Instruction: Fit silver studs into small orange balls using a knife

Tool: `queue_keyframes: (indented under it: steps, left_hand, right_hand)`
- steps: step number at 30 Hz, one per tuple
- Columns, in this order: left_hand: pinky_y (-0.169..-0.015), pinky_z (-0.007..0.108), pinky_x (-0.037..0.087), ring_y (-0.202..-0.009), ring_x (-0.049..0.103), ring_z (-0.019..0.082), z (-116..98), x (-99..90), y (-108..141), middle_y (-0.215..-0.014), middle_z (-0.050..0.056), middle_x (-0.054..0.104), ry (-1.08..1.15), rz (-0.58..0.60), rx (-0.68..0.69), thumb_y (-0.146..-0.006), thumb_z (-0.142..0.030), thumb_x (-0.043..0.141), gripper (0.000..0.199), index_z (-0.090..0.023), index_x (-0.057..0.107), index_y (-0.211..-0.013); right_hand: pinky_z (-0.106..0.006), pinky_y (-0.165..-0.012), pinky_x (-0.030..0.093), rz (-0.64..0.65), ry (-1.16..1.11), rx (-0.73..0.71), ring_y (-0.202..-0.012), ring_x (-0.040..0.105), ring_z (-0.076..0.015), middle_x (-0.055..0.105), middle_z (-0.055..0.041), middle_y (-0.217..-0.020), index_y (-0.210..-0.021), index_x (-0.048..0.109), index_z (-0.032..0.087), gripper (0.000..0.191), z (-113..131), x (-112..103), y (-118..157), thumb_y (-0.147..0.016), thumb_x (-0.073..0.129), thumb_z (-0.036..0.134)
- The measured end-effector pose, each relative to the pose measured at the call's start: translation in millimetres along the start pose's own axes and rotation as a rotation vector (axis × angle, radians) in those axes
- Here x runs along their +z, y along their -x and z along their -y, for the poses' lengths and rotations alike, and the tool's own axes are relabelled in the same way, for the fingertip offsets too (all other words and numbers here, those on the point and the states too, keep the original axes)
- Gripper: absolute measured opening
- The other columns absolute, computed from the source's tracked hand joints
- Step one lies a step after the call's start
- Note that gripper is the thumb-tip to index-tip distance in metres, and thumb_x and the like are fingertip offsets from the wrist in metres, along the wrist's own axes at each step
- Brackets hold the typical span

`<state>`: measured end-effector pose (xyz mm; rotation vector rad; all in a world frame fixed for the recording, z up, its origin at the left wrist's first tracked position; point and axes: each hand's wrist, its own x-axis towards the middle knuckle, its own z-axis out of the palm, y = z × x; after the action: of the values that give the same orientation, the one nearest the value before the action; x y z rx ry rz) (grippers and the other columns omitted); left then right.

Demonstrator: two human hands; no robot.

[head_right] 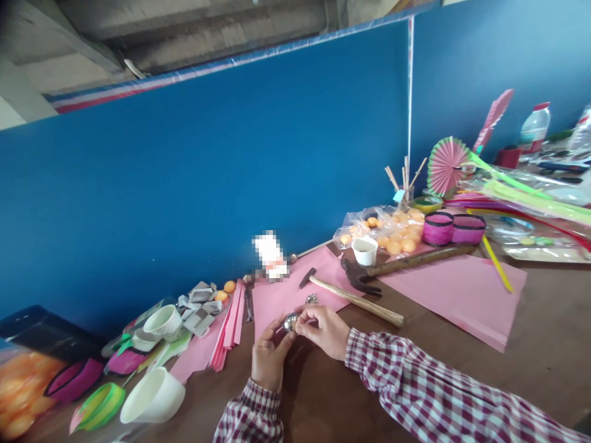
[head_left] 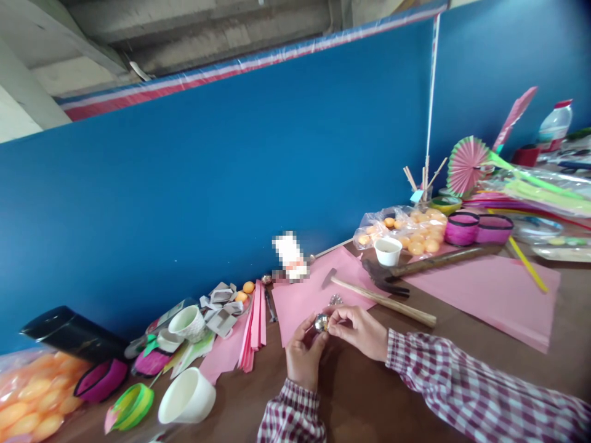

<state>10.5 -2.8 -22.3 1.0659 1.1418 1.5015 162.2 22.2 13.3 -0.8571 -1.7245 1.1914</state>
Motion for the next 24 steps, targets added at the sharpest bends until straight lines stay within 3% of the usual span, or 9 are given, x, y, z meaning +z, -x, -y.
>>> queue_keyframes:
  steps: [24]
  left_hand:
    - [-0.083,0.035,0.047,-0.092,0.060,0.021,-1.5,1.8,0.0,-0.097,0.007,0.066,0.022,-0.003,-0.018,-0.058,-0.018,0.070,0.041,-0.016,0.061,-0.098]
  right_hand:
    - [-0.030,-0.082,0.042,0.016,0.010,-0.022,-0.098,0.053,-0.0196,0.063,-0.0065,-0.089,-0.069,0.060,0.015,0.016,5.6,-1.7,0.7,-0.075,0.054,0.029]
